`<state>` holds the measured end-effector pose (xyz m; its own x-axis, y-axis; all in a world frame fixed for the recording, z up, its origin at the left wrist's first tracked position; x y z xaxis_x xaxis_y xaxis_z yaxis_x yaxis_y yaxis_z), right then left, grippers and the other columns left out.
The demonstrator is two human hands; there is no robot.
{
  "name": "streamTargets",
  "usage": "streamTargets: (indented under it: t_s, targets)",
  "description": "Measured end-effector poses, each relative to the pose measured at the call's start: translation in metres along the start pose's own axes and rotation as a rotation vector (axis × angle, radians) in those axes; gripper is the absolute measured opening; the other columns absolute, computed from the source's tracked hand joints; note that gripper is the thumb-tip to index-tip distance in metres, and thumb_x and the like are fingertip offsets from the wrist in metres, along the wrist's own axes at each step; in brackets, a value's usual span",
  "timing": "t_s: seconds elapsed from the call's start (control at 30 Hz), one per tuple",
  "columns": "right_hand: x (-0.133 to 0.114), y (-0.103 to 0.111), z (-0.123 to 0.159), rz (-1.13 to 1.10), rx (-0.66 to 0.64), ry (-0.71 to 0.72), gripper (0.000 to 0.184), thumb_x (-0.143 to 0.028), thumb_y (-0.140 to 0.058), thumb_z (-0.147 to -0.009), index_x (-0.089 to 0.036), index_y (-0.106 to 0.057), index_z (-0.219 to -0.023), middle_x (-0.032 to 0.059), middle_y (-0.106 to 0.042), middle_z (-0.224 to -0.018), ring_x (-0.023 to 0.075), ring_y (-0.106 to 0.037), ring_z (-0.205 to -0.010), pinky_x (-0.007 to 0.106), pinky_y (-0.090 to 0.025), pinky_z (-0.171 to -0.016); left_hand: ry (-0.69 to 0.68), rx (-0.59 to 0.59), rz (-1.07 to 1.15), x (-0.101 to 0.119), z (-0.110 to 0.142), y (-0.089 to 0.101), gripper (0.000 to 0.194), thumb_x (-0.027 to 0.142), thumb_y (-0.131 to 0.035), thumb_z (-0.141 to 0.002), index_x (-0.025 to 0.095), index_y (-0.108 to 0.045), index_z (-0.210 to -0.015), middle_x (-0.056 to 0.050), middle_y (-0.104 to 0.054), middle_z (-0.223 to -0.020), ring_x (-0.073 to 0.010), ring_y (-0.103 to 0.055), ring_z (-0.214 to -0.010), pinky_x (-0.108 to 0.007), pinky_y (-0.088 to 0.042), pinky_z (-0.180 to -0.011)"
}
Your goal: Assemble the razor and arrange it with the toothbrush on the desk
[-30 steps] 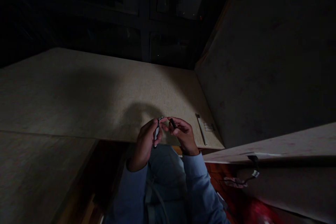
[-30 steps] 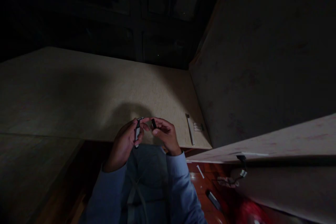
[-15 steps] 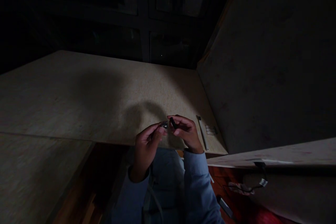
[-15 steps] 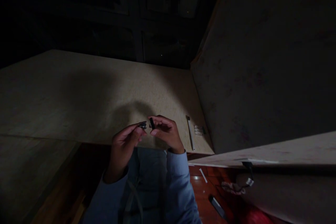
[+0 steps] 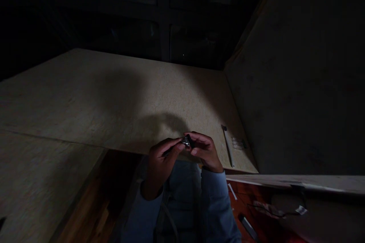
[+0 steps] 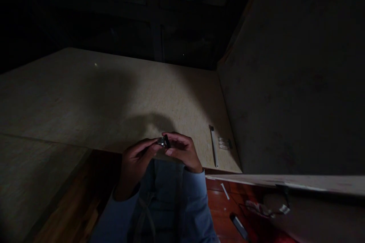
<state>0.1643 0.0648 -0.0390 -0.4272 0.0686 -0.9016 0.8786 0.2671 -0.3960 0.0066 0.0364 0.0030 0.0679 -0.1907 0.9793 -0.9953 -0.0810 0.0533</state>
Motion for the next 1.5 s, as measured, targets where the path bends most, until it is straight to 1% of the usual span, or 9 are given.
streamTargets:
  t_s: [0.13, 0.3, 0.47, 0.67, 0.87, 1.03, 1.17, 1.3, 1.5]
  targets:
    - [0.007, 0.004, -0.003, -0.025, 0.001, -0.009, 0.045, -0.034, -0.092, -0.064, -0.030, -0.080, -0.108, 0.0022, -0.079, -0.095, 0.0177, -0.071, -0.083, 0.028, -0.058, -0.073, 0.022, -0.024, -0.016, -0.006, -0.004, -0.004, 0.012, 0.029, -0.074, -0.083, 0.026, -0.083, -0.090, -0.005, -0.081, -0.090, -0.0208, -0.074, -0.083, -0.029, -0.057, -0.078]
    - [0.016, 0.011, -0.004, -0.011, 0.026, -0.058, 0.049, -0.038, -0.093, -0.063, -0.028, -0.080, -0.109, 0.0042, -0.079, -0.095, 0.0191, -0.071, -0.082, 0.031, -0.059, -0.073, 0.034, -0.050, -0.032, -0.011, -0.009, -0.005, 0.012, 0.029, -0.074, -0.083, 0.025, -0.083, -0.089, -0.006, -0.081, -0.090, -0.0211, -0.073, -0.082, -0.030, -0.057, -0.077]
    - [0.020, 0.015, -0.005, -0.037, 0.056, -0.078, 0.050, -0.034, -0.095, -0.061, -0.031, -0.080, -0.108, 0.0022, -0.081, -0.098, 0.0186, -0.073, -0.084, 0.031, -0.060, -0.076, 0.043, -0.045, -0.024, -0.014, -0.013, -0.007, 0.012, 0.026, -0.074, -0.083, 0.027, -0.083, -0.090, -0.005, -0.081, -0.089, -0.0206, -0.073, -0.082, -0.029, -0.057, -0.076]
    - [0.016, 0.017, -0.007, 0.039, 0.053, -0.065, 0.051, -0.038, -0.097, -0.056, -0.032, -0.081, -0.104, 0.0039, -0.081, -0.106, 0.0210, -0.074, -0.087, 0.037, -0.060, -0.082, 0.042, -0.069, -0.012, -0.015, -0.015, -0.004, 0.013, 0.024, -0.074, -0.081, 0.027, -0.084, -0.089, -0.005, -0.080, -0.087, -0.0204, -0.073, -0.080, -0.029, -0.057, -0.077]
    - [0.010, 0.012, -0.007, 0.094, 0.021, -0.019, 0.049, -0.037, -0.097, -0.057, -0.035, -0.081, -0.103, 0.0018, -0.081, -0.094, 0.0182, -0.071, -0.077, 0.032, -0.059, -0.074, 0.053, -0.085, -0.008, -0.012, -0.013, 0.001, 0.013, 0.024, -0.074, -0.082, 0.029, -0.084, -0.089, -0.004, -0.081, -0.087, -0.0191, -0.073, -0.079, -0.028, -0.057, -0.076]
    - [0.007, 0.009, -0.006, 0.149, 0.016, -0.001, 0.047, -0.039, -0.096, -0.058, -0.035, -0.081, -0.103, 0.0026, -0.080, -0.096, 0.0188, -0.070, -0.077, 0.034, -0.059, -0.075, 0.066, -0.093, -0.010, -0.012, -0.011, 0.005, 0.012, 0.026, -0.075, -0.082, 0.029, -0.084, -0.089, -0.004, -0.080, -0.085, -0.0192, -0.072, -0.078, -0.028, -0.057, -0.072]
    - [0.008, 0.009, -0.005, 0.128, 0.016, -0.002, 0.048, -0.041, -0.096, -0.057, -0.034, -0.081, -0.103, 0.0030, -0.080, -0.101, 0.0203, -0.072, -0.084, 0.036, -0.060, -0.079, 0.030, -0.093, -0.010, -0.014, -0.011, 0.005, 0.014, 0.025, -0.075, -0.082, 0.030, -0.083, -0.091, -0.003, -0.080, -0.087, -0.0185, -0.073, -0.079, -0.028, -0.057, -0.073]
    - [0.012, 0.010, -0.006, 0.100, 0.003, -0.014, 0.052, -0.042, -0.096, -0.058, -0.032, -0.080, -0.106, 0.0024, -0.080, -0.094, 0.0203, -0.072, -0.082, 0.036, -0.059, -0.080, -0.017, -0.093, -0.022, -0.013, -0.011, 0.005, 0.018, 0.021, -0.074, -0.083, 0.033, -0.083, -0.093, -0.001, -0.081, -0.089, -0.0164, -0.073, -0.080, -0.025, -0.056, -0.073]
    - [0.012, 0.010, -0.007, 0.065, 0.009, 0.004, 0.050, -0.040, -0.095, -0.061, -0.032, -0.079, -0.107, 0.0012, -0.080, -0.093, 0.0184, -0.073, -0.081, 0.033, -0.060, -0.076, -0.024, -0.097, -0.027, -0.012, -0.013, 0.003, 0.018, 0.021, -0.074, -0.083, 0.032, -0.083, -0.093, -0.002, -0.081, -0.089, -0.0176, -0.073, -0.080, -0.027, -0.057, -0.073]
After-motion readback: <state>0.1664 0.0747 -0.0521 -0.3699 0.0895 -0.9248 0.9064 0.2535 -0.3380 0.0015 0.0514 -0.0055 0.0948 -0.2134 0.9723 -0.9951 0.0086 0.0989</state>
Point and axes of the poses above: each hand's wrist, its own z-axis away from the middle knuckle, its own y-axis out of the back of the hand, x = y × z, the point moved 3 cm from there along -z, towards the middle knuckle
